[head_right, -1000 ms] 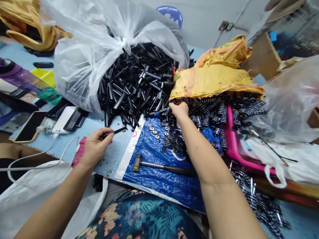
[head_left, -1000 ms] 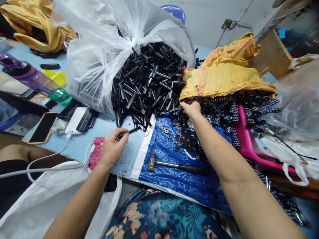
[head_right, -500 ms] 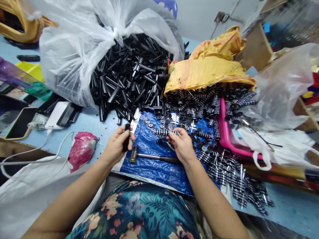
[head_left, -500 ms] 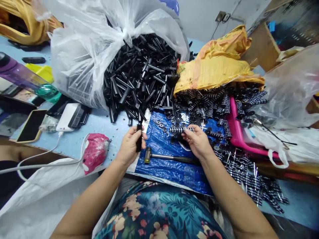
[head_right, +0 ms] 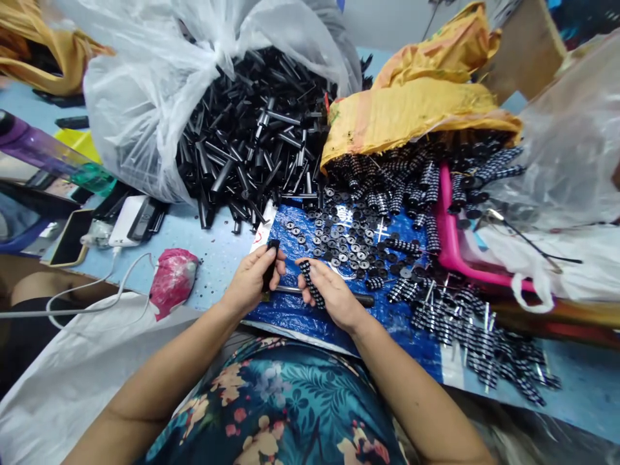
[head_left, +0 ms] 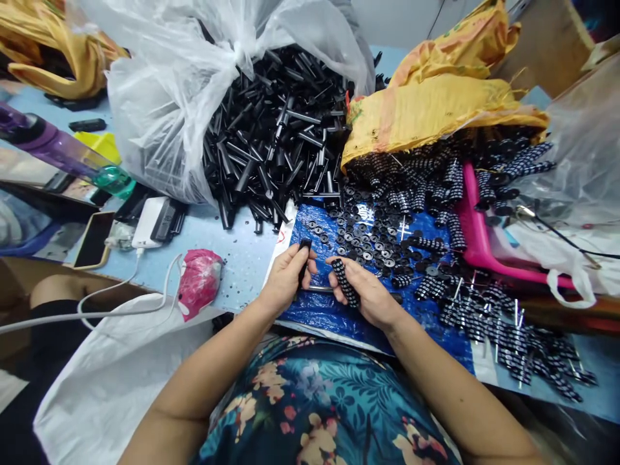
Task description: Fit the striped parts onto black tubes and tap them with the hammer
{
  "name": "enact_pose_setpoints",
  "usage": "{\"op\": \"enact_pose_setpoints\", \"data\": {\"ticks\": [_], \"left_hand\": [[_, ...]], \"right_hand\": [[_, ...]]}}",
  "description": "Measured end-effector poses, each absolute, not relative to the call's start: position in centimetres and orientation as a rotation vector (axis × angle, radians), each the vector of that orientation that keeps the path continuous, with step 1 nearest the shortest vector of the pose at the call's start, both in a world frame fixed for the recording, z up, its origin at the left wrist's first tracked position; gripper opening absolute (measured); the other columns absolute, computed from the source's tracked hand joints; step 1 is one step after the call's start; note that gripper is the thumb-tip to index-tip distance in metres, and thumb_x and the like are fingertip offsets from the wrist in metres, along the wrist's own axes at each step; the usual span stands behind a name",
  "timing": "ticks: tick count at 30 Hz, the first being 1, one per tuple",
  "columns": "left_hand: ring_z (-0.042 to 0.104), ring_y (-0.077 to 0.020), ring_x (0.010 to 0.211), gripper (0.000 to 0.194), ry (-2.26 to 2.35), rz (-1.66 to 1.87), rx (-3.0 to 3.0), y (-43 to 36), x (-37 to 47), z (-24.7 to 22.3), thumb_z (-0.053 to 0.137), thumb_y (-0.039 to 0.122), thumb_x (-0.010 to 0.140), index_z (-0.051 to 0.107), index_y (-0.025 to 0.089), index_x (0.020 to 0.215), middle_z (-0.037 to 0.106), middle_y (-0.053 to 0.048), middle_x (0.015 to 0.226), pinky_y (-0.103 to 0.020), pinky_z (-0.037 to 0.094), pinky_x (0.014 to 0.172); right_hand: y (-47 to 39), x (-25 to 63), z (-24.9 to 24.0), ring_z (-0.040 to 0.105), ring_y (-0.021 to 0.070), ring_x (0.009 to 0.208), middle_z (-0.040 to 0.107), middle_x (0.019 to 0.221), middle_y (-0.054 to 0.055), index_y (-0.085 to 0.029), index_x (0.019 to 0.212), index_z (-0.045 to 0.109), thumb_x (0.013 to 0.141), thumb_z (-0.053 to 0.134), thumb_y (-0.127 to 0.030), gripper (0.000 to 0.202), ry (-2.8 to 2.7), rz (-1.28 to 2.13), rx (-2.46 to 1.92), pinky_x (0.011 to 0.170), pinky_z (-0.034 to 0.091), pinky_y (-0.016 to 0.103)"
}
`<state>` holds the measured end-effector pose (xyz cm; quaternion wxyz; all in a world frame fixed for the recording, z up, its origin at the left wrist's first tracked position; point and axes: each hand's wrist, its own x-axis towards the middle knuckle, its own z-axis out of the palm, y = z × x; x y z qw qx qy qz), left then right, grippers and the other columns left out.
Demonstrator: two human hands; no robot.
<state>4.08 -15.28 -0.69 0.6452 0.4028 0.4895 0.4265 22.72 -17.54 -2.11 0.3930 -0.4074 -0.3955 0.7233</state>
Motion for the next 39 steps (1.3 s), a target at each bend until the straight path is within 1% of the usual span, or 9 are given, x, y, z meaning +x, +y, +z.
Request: {"op": "enact_pose_setpoints", "data": {"ticks": [7,13,17,22,30,32,34,36,39], "left_hand": [[0.042,-0.0040,0.042,0.034,1.160,0.857,1.095,-16.0,4.6,-0.1,0.072,0.048,0.082,0.058,0.017,0.080,0.055,0.005,0.063,-0.021,0.029,0.041],[0.041,-0.0040,0.039,0.036,1.186,0.815,0.989,-16.1,4.1,-1.0,0.067,0.052,0.085,0.054,0.018,0.081,0.058,0.004,0.060,-0.021,0.025,0.041],[0.042,-0.0040,0.040,0.040,1.137,0.683,1.024,-16.6,4.0,-1.1,0.067,0.055,0.083,0.055,0.017,0.080,0.061,0.003,0.064,-0.020,0.027,0.041],[0.043,-0.0035,0.040,0.043,1.092,0.635,1.058,-16.9,4.4,-0.8,0.059,0.057,0.089,0.059,0.015,0.083,0.060,0.002,0.066,-0.020,0.029,0.043],[0.043,-0.0054,0.042,0.039,1.129,0.753,1.045,-17.3,5.9,-1.1,0.061,0.056,0.088,0.060,0.017,0.086,0.060,0.003,0.067,-0.022,0.031,0.045],[0.049,-0.0079,0.052,0.034,1.159,0.813,1.114,-17.5,6.8,-1.2,0.071,0.050,0.083,0.060,0.017,0.086,0.061,0.001,0.072,-0.023,0.038,0.052],[0.056,-0.0119,0.067,0.032,1.187,0.870,1.216,-17.6,7.6,-1.3,0.079,0.041,0.076,0.061,0.018,0.089,0.064,0.000,0.080,-0.026,0.044,0.064],[0.057,-0.0146,0.076,0.028,1.213,0.893,1.314,-17.6,7.9,-1.4,0.078,0.036,0.076,0.061,0.019,0.091,0.065,-0.001,0.084,-0.028,0.045,0.073],[0.053,-0.0139,0.071,0.022,1.243,0.869,1.373,-17.5,6.8,-1.3,0.073,0.036,0.081,0.061,0.019,0.086,0.061,0.001,0.077,-0.028,0.043,0.069]], "right_hand": [[-17.8,21.7,-2.2,0.049,0.0096,0.048,0.061,0.069,-0.003,-0.022,0.103,0.056,0.092,0.060,-0.056,0.036,-1.128,1.774,-1.109,0.046,0.038,0.023],[-17.4,23.6,-1.9,0.065,0.0137,0.075,0.068,0.107,0.003,-0.023,0.097,0.064,0.075,0.082,-0.039,0.033,-1.099,1.673,-1.170,0.066,0.052,0.027],[-17.2,23.0,-2.3,0.053,0.0108,0.056,0.060,0.069,-0.003,-0.023,0.094,0.067,0.073,0.082,-0.054,0.040,-0.774,1.574,-1.184,0.054,0.045,0.024],[-16.9,21.5,-2.2,0.053,0.0135,0.060,0.062,0.077,0.000,-0.023,0.090,0.064,0.079,0.063,-0.075,0.054,-0.467,1.571,-1.160,0.055,0.046,0.027],[-16.8,21.5,-1.1,0.036,0.0096,0.044,0.046,0.062,-0.006,-0.025,0.098,0.062,0.089,0.056,-0.060,0.036,-0.403,1.699,-1.017,0.044,0.034,0.023],[-16.9,20.9,-1.5,0.047,0.0118,0.052,0.053,0.069,-0.003,-0.025,0.094,0.062,0.089,0.056,-0.056,0.031,-0.429,1.600,-1.036,0.050,0.044,0.026],[-17.0,20.1,-1.8,0.062,0.0163,0.076,0.064,0.085,0.001,-0.025,0.090,0.064,0.088,0.057,-0.050,0.026,-0.482,1.461,-1.069,0.071,0.054,0.031],[-17.2,19.8,-2.0,0.064,0.0205,0.103,0.069,0.104,0.004,-0.024,0.095,0.067,0.092,0.053,-0.047,0.027,-0.633,1.359,-1.129,0.093,0.053,0.036],[-16.9,21.5,-2.1,0.061,0.0233,0.117,0.068,0.119,0.006,-0.026,0.116,0.064,0.096,0.052,-0.047,0.032,-1.021,1.268,-1.218,0.102,0.049,0.041]]}}
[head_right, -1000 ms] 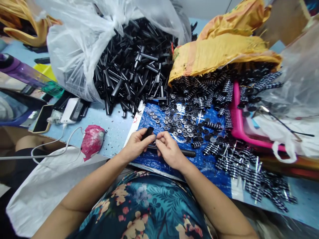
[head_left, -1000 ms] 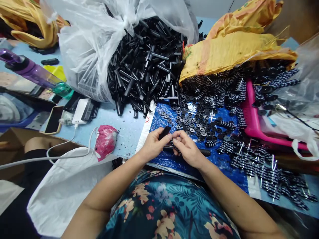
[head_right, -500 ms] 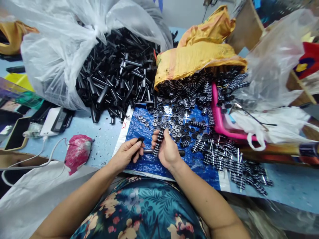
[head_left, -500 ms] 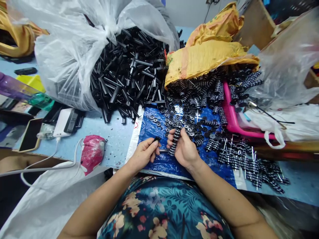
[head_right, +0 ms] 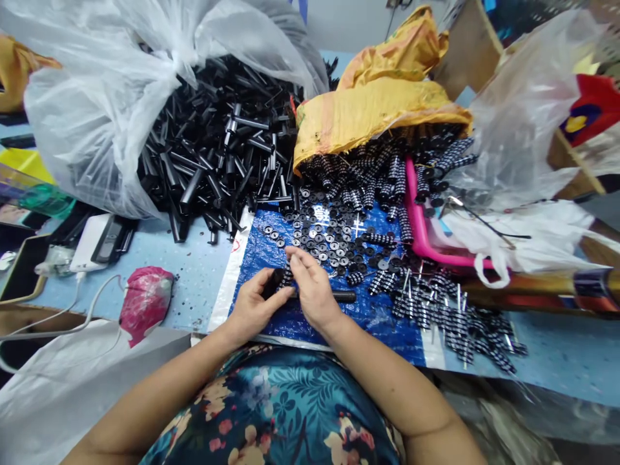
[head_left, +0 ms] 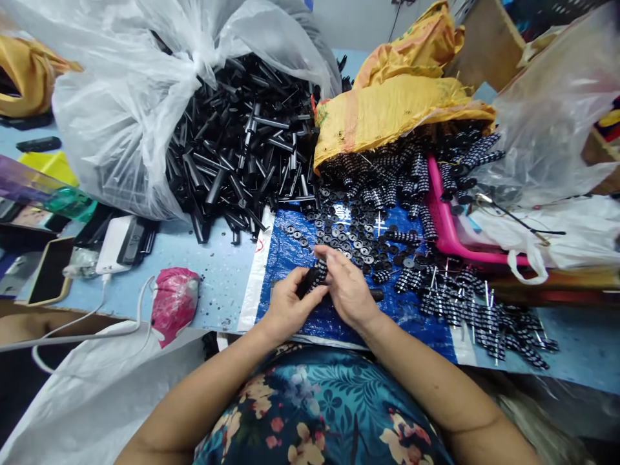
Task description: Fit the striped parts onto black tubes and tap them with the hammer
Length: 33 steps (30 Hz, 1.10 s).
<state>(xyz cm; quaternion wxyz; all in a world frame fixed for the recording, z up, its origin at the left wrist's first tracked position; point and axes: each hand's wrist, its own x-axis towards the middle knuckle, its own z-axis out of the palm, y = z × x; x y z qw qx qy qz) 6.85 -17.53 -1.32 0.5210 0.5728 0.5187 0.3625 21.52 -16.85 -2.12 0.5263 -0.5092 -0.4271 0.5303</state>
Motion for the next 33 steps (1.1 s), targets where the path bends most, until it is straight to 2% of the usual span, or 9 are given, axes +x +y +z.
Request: {"op": "enact_pose_setpoints", "data": {"ticks": [3,6,9,13,16,19,23,28,33], "left_hand": [[0.050,-0.0127,0.067,0.025,1.230,0.852,1.283,-17.2,5.1,-1.1,0.074,0.039,0.081,0.059,0.019,0.082,0.058,0.001,0.074,-0.027,0.041,0.064],[0.045,-0.0095,0.057,0.029,1.182,0.793,1.155,-16.9,4.3,-0.8,0.073,0.043,0.082,0.056,0.019,0.081,0.058,0.002,0.072,-0.025,0.036,0.053],[0.041,-0.0074,0.051,0.031,1.129,0.753,1.118,-16.8,4.2,-0.8,0.073,0.043,0.083,0.054,0.019,0.080,0.054,0.004,0.066,-0.023,0.032,0.048],[0.042,-0.0073,0.052,0.030,1.071,0.692,1.104,-17.0,4.1,-1.0,0.073,0.044,0.082,0.057,0.019,0.084,0.055,0.003,0.068,-0.022,0.032,0.047],[0.042,-0.0077,0.051,0.031,1.015,0.630,1.086,-17.2,4.1,-1.0,0.072,0.045,0.083,0.056,0.019,0.085,0.057,0.002,0.070,-0.023,0.033,0.047],[0.043,-0.0084,0.056,0.029,0.951,0.603,1.136,-17.1,4.5,-0.7,0.072,0.042,0.083,0.056,0.018,0.083,0.053,0.003,0.070,-0.024,0.033,0.051],[0.040,-0.0091,0.061,0.029,0.907,0.607,1.174,-17.2,4.9,-0.4,0.073,0.040,0.082,0.054,0.018,0.080,0.045,0.005,0.069,-0.024,0.033,0.056],[0.042,-0.0103,0.065,0.029,0.940,0.628,1.192,-17.7,4.7,-0.4,0.074,0.040,0.080,0.057,0.017,0.083,0.048,0.003,0.072,-0.024,0.035,0.059],[0.041,-0.0081,0.055,0.031,0.964,0.580,1.151,-18.1,4.4,-0.4,0.072,0.045,0.082,0.059,0.016,0.086,0.053,0.003,0.070,-0.023,0.034,0.050]], "right_hand": [[-14.9,25.4,-2.5,0.055,0.0280,0.125,0.065,0.128,0.009,-0.025,0.115,0.066,0.088,0.069,-0.036,0.030,-1.304,1.068,-1.301,0.112,0.040,0.047],[-11.8,28.6,-3.4,0.056,0.0327,0.121,0.066,0.126,0.015,-0.020,0.107,0.067,0.092,0.058,-0.025,0.019,-1.934,0.496,-1.498,0.108,0.040,0.053],[-10.0,29.7,-3.8,0.062,0.0318,0.105,0.070,0.108,0.016,-0.017,0.105,0.068,0.094,0.051,-0.019,0.020,-2.235,0.313,-1.534,0.096,0.047,0.050],[-11.7,28.3,-2.7,0.063,0.0274,0.104,0.069,0.111,0.010,-0.026,0.108,0.069,0.094,0.059,-0.035,0.019,-1.791,0.674,-1.397,0.095,0.051,0.047],[-14.5,25.9,-1.6,0.067,0.0207,0.083,0.070,0.096,0.003,-0.030,0.098,0.066,0.088,0.067,-0.051,0.023,-1.084,1.262,-1.255,0.079,0.056,0.040],[-16.5,23.5,-1.1,0.068,0.0190,0.075,0.071,0.084,0.000,-0.028,0.089,0.060,0.078,0.075,-0.060,0.036,-0.643,1.531,-1.170,0.072,0.057,0.036],[-17.5,22.3,-1.1,0.071,0.0212,0.082,0.074,0.087,0.001,-0.028,0.094,0.061,0.078,0.076,-0.059,0.038,-0.596,1.569,-1.149,0.076,0.059,0.038],[-18.1,22.8,-1.4,0.072,0.0203,0.085,0.075,0.097,0.002,-0.028,0.097,0.066,0.084,0.074,-0.053,0.029,-0.699,1.555,-1.100,0.082,0.060,0.040],[-18.6,23.5,-2.3,0.070,0.0243,0.103,0.073,0.110,0.005,-0.029,0.106,0.071,0.094,0.064,-0.045,0.021,-1.240,1.161,-1.171,0.097,0.057,0.046]]}}
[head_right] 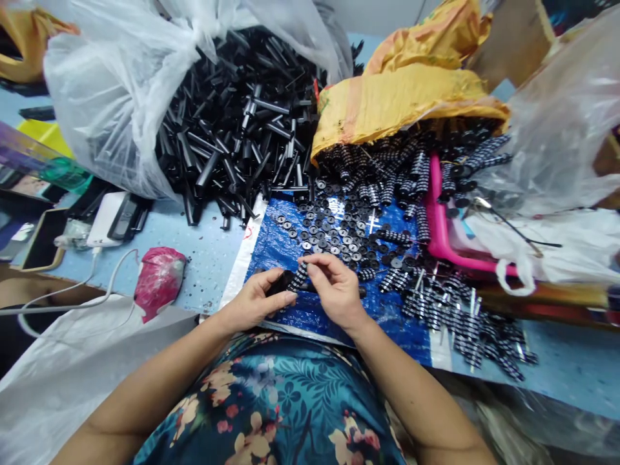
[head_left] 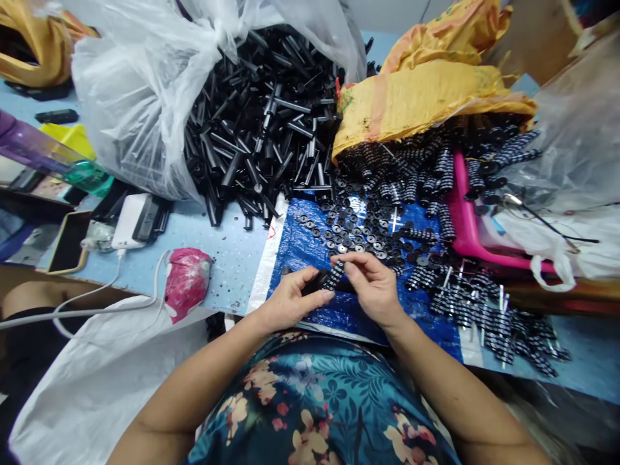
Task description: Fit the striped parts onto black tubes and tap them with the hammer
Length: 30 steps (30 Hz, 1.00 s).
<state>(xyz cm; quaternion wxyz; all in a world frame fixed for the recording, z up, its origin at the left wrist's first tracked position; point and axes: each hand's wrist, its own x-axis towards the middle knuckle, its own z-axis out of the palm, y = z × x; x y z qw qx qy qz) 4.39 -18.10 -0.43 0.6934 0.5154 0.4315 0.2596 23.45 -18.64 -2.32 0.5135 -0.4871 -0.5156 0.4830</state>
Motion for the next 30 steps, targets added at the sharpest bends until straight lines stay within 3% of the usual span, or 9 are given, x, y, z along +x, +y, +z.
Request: {"op": "enact_pose_setpoints", "data": {"ticks": [2,4,6,9,14,18,21,27,30], "left_hand": [[0.040,-0.0068,0.049,0.034,1.007,0.579,1.115,-18.1,4.5,-0.5,0.071,0.048,0.083,0.058,0.017,0.087,0.056,0.003,0.069,-0.022,0.032,0.045],[0.042,-0.0061,0.046,0.037,1.057,0.619,1.080,-18.0,4.8,-0.7,0.071,0.050,0.082,0.057,0.017,0.087,0.060,0.002,0.071,-0.021,0.033,0.043],[0.046,-0.0067,0.048,0.039,1.086,0.657,1.043,-17.8,5.2,-0.8,0.074,0.051,0.079,0.058,0.017,0.089,0.064,0.001,0.073,-0.021,0.036,0.045],[0.047,-0.0079,0.049,0.046,1.107,0.676,0.986,-17.7,5.8,-0.8,0.077,0.057,0.075,0.060,0.016,0.089,0.063,0.002,0.069,-0.021,0.039,0.047],[0.043,-0.0075,0.048,0.051,1.237,0.893,0.843,-17.7,6.1,-0.7,0.055,0.066,0.089,0.066,0.016,0.094,0.062,0.001,0.066,-0.022,0.036,0.049],[0.053,-0.0111,0.064,0.030,1.210,0.965,0.792,-18.0,7.0,-0.7,0.068,0.053,0.087,0.069,0.023,0.085,0.062,0.001,0.073,-0.024,0.045,0.062],[0.060,-0.0145,0.075,0.031,1.120,0.923,0.735,-18.0,7.2,-0.5,0.076,0.051,0.080,0.071,0.022,0.089,0.067,0.000,0.082,-0.028,0.049,0.072],[0.056,-0.0095,0.059,0.045,1.042,0.721,0.670,-17.4,5.6,-0.5,0.081,0.053,0.073,0.069,0.014,0.091,0.065,-0.001,0.070,-0.021,0.040,0.054],[0.063,-0.0133,0.064,0.045,0.963,0.666,0.559,-17.5,5.1,-0.7,0.083,0.051,0.070,0.064,0.016,0.092,0.067,-0.001,0.074,-0.026,0.049,0.063]], "right_hand": [[-18.9,23.7,-2.6,0.060,0.0300,0.126,0.062,0.135,0.009,-0.027,0.123,0.066,0.087,0.071,-0.049,0.043,-1.480,0.921,-1.155,0.107,0.052,0.050],[-19.1,23.9,-2.8,0.043,0.0342,0.142,0.042,0.155,0.016,-0.022,0.146,0.048,0.079,0.078,-0.056,0.080,-1.780,0.684,-1.071,0.115,0.044,0.053],[-19.2,24.1,-3.0,0.037,0.0347,0.146,0.034,0.157,0.021,-0.018,0.155,0.032,0.078,0.078,-0.058,0.098,-1.993,0.515,-1.013,0.118,0.040,0.053],[-19.3,24.4,-3.1,0.043,0.0313,0.142,0.041,0.150,0.022,-0.017,0.154,0.032,0.084,0.072,-0.057,0.089,-2.018,0.422,-1.037,0.114,0.045,0.047],[-19.5,24.8,-2.8,0.050,0.0306,0.135,0.046,0.142,0.020,-0.018,0.155,0.029,0.080,0.072,-0.065,0.098,-1.995,0.428,-0.988,0.112,0.047,0.047],[-19.3,24.3,-2.9,0.051,0.0309,0.132,0.046,0.139,0.019,-0.019,0.158,0.023,0.082,0.070,-0.063,0.100,-1.997,0.381,-0.916,0.109,0.050,0.046],[-19.3,24.0,-3.4,0.049,0.0320,0.134,0.045,0.141,0.020,-0.020,0.159,0.022,0.084,0.071,-0.058,0.097,-2.042,0.375,-0.939,0.110,0.049,0.048],[-19.6,23.7,-4.2,0.050,0.0340,0.133,0.044,0.142,0.020,-0.021,0.159,0.022,0.084,0.073,-0.054,0.097,-2.120,0.395,-0.985,0.108,0.051,0.050],[-19.5,23.3,-3.8,0.050,0.0342,0.133,0.045,0.142,0.020,-0.020,0.159,0.021,0.083,0.073,-0.055,0.098,-2.151,0.387,-1.020,0.108,0.050,0.051]]}}
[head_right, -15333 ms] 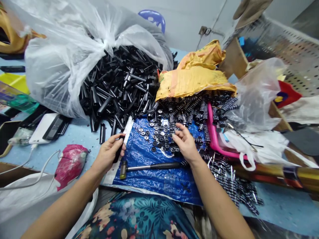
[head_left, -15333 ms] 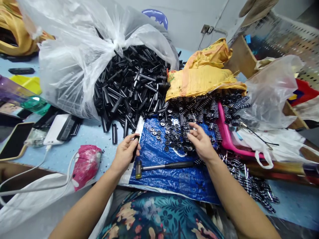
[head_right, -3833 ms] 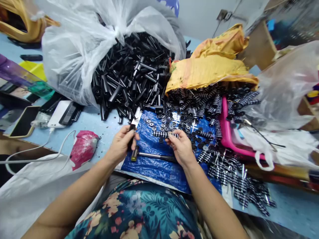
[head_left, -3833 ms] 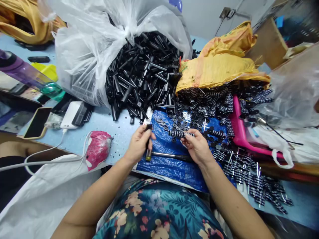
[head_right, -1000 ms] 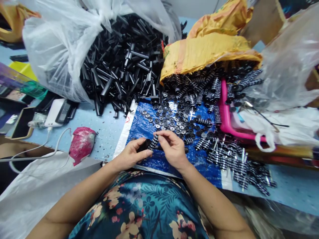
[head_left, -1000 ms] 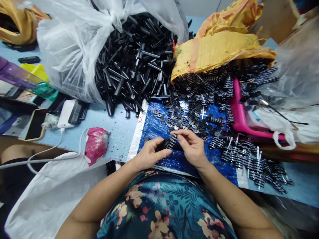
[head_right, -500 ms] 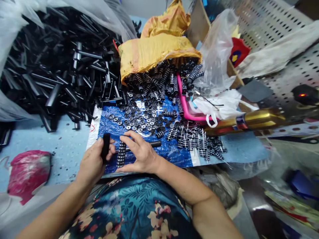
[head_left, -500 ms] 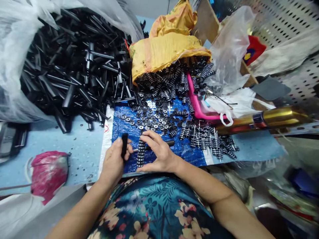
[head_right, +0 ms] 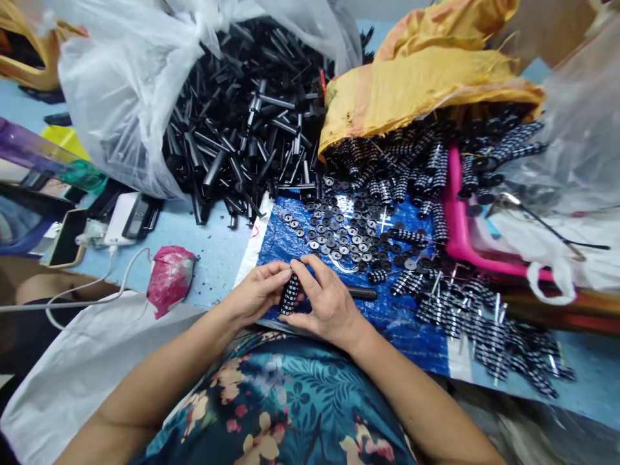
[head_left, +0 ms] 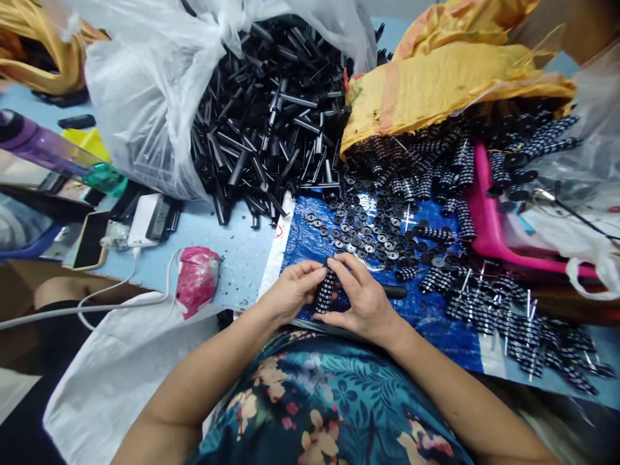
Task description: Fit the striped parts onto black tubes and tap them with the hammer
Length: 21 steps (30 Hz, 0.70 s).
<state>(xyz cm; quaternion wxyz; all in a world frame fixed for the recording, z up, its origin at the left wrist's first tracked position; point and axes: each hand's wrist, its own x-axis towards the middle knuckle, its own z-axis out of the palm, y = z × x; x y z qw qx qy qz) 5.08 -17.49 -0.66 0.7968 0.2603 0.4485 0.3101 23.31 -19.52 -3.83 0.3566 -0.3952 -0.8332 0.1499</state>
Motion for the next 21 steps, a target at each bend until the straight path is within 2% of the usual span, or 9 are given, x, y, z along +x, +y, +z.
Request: {"op": "enact_pose_setpoints", "data": {"ticks": [2,4,5,7,9,11,14,18,21], "left_hand": [[0.063,-0.0138,0.064,0.043,0.973,0.707,0.595,-17.4,4.5,-0.9,0.081,0.050,0.072,0.061,0.019,0.093,0.066,0.000,0.075,-0.030,0.052,0.067],[0.060,-0.0129,0.065,0.036,1.088,0.820,0.839,-17.0,3.2,-1.4,0.075,0.048,0.078,0.061,0.020,0.095,0.066,0.000,0.077,-0.029,0.050,0.068],[0.059,-0.0132,0.067,0.031,1.174,0.870,1.025,-16.6,2.3,-1.7,0.072,0.045,0.081,0.063,0.019,0.096,0.066,-0.001,0.079,-0.029,0.048,0.069],[0.059,-0.0150,0.075,0.023,1.356,0.875,1.426,-15.7,0.2,-2.1,0.069,0.038,0.084,0.066,0.019,0.096,0.067,-0.003,0.085,-0.030,0.045,0.073],[0.059,-0.0169,0.079,0.018,1.475,0.701,1.732,-15.0,-1.8,-2.4,0.069,0.034,0.083,0.069,0.019,0.093,0.068,-0.004,0.086,-0.031,0.043,0.074],[0.058,-0.0165,0.076,0.016,1.485,0.459,1.862,-14.4,-3.1,-2.3,0.070,0.034,0.082,0.070,0.019,0.088,0.066,-0.003,0.082,-0.030,0.040,0.070],[0.051,-0.0132,0.064,0.021,1.431,0.262,1.822,-14.1,-3.7,-2.3,0.075,0.038,0.078,0.068,0.018,0.081,0.059,0.002,0.069,-0.026,0.034,0.061],[0.045,-0.0110,0.056,0.025,1.401,0.338,1.707,-14.1,-3.3,-2.6,0.077,0.039,0.074,0.062,0.019,0.073,0.051,0.006,0.059,-0.025,0.026,0.055],[0.043,-0.0108,0.054,0.027,1.357,0.417,1.687,-13.9,-3.3,-2.9,0.078,0.038,0.072,0.059,0.019,0.069,0.049,0.006,0.057,-0.025,0.024,0.055]], "right_hand": [[-19.4,23.3,-3.7,0.046,0.0359,0.137,0.043,0.145,0.022,-0.017,0.159,0.018,0.082,0.073,-0.059,0.104,-2.163,0.368,-1.026,0.110,0.047,0.053],[-19.5,23.7,-4.0,0.046,0.0372,0.137,0.047,0.144,0.023,-0.013,0.157,0.024,0.083,0.072,-0.059,0.099,-2.192,0.322,-1.059,0.110,0.046,0.054],[-19.6,24.0,-4.2,0.050,0.0363,0.132,0.053,0.139,0.022,-0.013,0.152,0.034,0.087,0.070,-0.053,0.085,-2.219,0.290,-1.097,0.106,0.049,0.053],[-20.2,24.7,-4.8,0.063,0.0308,0.111,0.066,0.118,0.015,-0.016,0.132,0.055,0.096,0.062,-0.035,0.042,-2.303,0.227,-1.203,0.093,0.055,0.047],[-20.8,25.3,-5.2,0.066,0.0249,0.091,0.069,0.099,0.010,-0.018,0.113,0.063,0.099,0.054,-0.023,0.017,-2.356,0.176,-1.280,0.082,0.055,0.040],[-21.1,25.5,-5.3,0.065,0.0227,0.086,0.069,0.095,0.009,-0.017,0.110,0.063,0.099,0.052,-0.021,0.016,-2.311,0.151,-1.298,0.080,0.055,0.037],[-20.5,25.1,-5.0,0.065,0.0200,0.084,0.069,0.095,0.008,-0.017,0.116,0.060,0.099,0.051,-0.019,0.020,-2.139,0.129,-1.242,0.078,0.054,0.031],[-19.5,24.0,-4.4,0.062,0.0179,0.070,0.066,0.083,0.005,-0.018,0.114,0.062,0.099,0.051,-0.020,0.019,-2.246,0.106,-1.213,0.065,0.050,0.028],[-19.5,23.6,-3.9,0.063,0.0191,0.068,0.066,0.080,0.005,-0.018,0.117,0.062,0.100,0.051,-0.022,0.021,-2.346,0.142,-1.244,0.064,0.050,0.030]]}}
